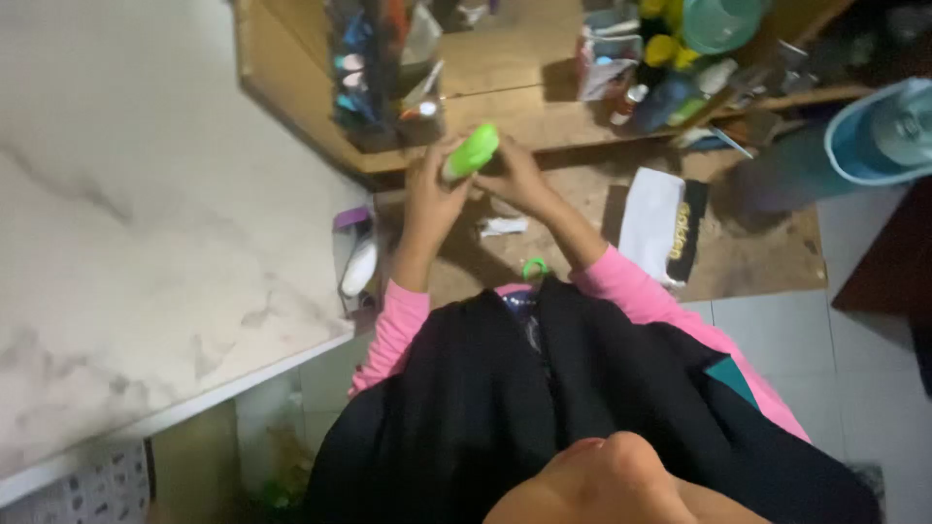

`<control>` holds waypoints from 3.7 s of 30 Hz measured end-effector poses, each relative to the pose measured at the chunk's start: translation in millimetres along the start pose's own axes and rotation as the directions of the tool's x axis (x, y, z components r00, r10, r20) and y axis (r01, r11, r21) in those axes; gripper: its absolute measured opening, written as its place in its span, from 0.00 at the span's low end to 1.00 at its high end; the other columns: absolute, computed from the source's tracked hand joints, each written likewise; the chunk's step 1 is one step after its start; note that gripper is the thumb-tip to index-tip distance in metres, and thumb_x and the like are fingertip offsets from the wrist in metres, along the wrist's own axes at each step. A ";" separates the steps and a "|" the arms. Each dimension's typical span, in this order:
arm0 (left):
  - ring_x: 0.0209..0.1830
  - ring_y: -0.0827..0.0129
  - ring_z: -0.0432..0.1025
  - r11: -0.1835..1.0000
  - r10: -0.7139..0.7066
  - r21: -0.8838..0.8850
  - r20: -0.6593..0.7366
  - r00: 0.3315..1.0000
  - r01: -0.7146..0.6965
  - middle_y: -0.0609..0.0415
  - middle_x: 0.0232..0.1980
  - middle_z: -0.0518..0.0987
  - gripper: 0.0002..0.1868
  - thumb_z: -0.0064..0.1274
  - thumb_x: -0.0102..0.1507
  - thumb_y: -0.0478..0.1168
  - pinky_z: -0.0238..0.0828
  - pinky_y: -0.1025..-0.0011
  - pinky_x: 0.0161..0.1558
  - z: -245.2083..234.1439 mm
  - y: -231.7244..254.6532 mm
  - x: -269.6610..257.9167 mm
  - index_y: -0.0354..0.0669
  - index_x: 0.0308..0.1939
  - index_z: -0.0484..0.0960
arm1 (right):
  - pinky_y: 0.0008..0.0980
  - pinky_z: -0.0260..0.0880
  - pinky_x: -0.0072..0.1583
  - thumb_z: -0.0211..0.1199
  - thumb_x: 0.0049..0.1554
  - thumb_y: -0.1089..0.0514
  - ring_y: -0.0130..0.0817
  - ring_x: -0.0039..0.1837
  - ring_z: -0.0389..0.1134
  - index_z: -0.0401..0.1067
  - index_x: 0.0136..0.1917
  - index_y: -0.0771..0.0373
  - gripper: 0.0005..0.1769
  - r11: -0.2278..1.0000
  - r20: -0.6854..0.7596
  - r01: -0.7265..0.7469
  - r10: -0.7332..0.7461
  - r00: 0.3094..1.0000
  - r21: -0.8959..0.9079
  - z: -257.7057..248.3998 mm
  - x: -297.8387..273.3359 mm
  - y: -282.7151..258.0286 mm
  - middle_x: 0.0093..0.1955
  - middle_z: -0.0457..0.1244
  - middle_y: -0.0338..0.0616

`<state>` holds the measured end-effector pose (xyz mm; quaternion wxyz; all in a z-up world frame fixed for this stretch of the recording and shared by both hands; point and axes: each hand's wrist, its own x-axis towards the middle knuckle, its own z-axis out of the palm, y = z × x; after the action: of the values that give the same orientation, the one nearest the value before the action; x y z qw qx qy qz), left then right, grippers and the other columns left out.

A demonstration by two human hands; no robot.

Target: Clean a shelf surface using a spray bottle and paper towels.

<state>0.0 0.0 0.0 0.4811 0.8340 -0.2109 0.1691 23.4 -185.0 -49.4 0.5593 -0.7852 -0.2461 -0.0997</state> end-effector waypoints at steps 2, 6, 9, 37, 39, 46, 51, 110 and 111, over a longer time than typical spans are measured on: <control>0.60 0.47 0.74 0.998 0.057 -0.018 -0.025 0.998 -0.057 0.44 0.60 0.79 0.25 0.66 0.60 0.33 0.68 0.56 0.63 4.9 23.2 11.2 0.40 0.59 0.75 | 0.40 0.69 0.67 0.73 0.54 0.63 0.47 0.67 0.70 0.66 0.71 0.65 0.34 1.000 -0.040 -0.018 0.018 0.999 0.003 -18.2 4.0 -9.2 0.67 0.66 0.55; 0.67 0.42 0.66 0.984 0.164 0.105 -0.175 0.971 -0.147 0.38 0.68 0.70 0.30 0.66 0.59 0.34 0.61 0.52 0.68 11.0 45.0 24.2 0.33 0.62 0.71 | 0.37 0.74 0.63 0.72 0.57 0.64 0.41 0.63 0.73 0.71 0.66 0.63 0.24 0.991 -0.202 -0.087 0.065 0.977 -0.099 -32.9 13.3 13.9 0.62 0.70 0.51; 0.62 0.54 0.74 0.998 -0.060 0.002 -0.268 0.961 0.063 0.46 0.63 0.75 0.15 0.62 0.65 0.33 0.68 0.59 0.67 12.8 25.2 6.2 0.35 0.53 0.77 | 0.38 0.75 0.63 0.72 0.59 0.63 0.44 0.65 0.72 0.66 0.72 0.66 0.30 0.998 -0.286 -0.054 0.043 0.957 -0.029 -47.6 38.6 20.3 0.66 0.67 0.55; 0.54 0.51 0.76 0.987 -0.150 -0.060 -0.022 0.988 0.148 0.42 0.52 0.81 0.09 0.51 0.68 0.33 0.71 0.62 0.59 40.4 -24.5 -30.5 0.36 0.52 0.81 | 0.33 0.78 0.61 0.72 0.52 0.66 0.36 0.60 0.74 0.74 0.62 0.63 0.24 0.941 -0.094 -0.295 0.313 0.945 0.166 -26.6 59.7 113.0 0.61 0.70 0.47; 0.54 0.50 0.76 0.986 -0.159 -0.055 -0.013 0.987 0.158 0.42 0.52 0.81 0.09 0.51 0.67 0.32 0.71 0.61 0.58 45.0 -30.0 -30.9 0.35 0.51 0.81 | 0.31 0.77 0.57 0.69 0.55 0.67 0.38 0.61 0.74 0.78 0.61 0.61 0.20 0.963 -0.314 -0.247 0.203 0.927 -0.106 -39.4 47.1 109.7 0.62 0.71 0.50; 0.53 0.49 0.75 0.991 -0.134 0.028 -0.006 0.991 0.134 0.40 0.52 0.80 0.10 0.53 0.66 0.32 0.71 0.59 0.56 61.3 -19.9 -2.2 0.34 0.51 0.80 | 0.41 0.73 0.57 0.68 0.59 0.64 0.49 0.58 0.72 0.72 0.66 0.63 0.21 0.790 -0.662 -0.340 -0.109 0.741 -0.510 -98.4 4.7 61.0 0.59 0.69 0.53; 0.53 0.49 0.76 0.996 -0.050 -0.074 0.033 0.998 0.053 0.41 0.50 0.80 0.10 0.52 0.65 0.32 0.72 0.60 0.57 66.3 18.6 25.5 0.34 0.50 0.80 | 0.46 0.73 0.50 0.62 0.54 0.66 0.53 0.50 0.72 0.74 0.59 0.61 0.18 0.766 -0.648 -0.418 0.003 0.762 -0.489 -115.5 8.7 66.5 0.52 0.70 0.55; 0.53 0.60 0.79 0.990 -0.122 -0.079 -0.013 0.992 0.121 0.48 0.52 0.84 0.12 0.53 0.67 0.31 0.75 0.66 0.54 74.4 3.3 26.7 0.41 0.55 0.80 | 0.37 0.72 0.49 0.66 0.59 0.73 0.40 0.46 0.71 0.74 0.53 0.66 0.09 0.811 -0.688 -0.253 -0.233 0.688 -0.528 -157.5 -11.6 1.4 0.46 0.67 0.48; 0.53 0.61 0.79 0.978 -0.170 -0.124 -0.009 0.985 0.168 0.49 0.53 0.83 0.13 0.52 0.67 0.31 0.77 0.67 0.54 74.5 3.7 26.8 0.41 0.55 0.80 | 0.36 0.72 0.48 0.66 0.59 0.73 0.39 0.46 0.71 0.74 0.53 0.66 0.10 0.825 -0.672 -0.235 -0.216 0.708 -0.513 -150.1 -13.3 -3.5 0.46 0.68 0.48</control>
<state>26.9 -71.8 -20.1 0.5460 0.8161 -0.1447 0.1224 28.1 -327.0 1.0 0.3524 -0.8161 0.0318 -0.4570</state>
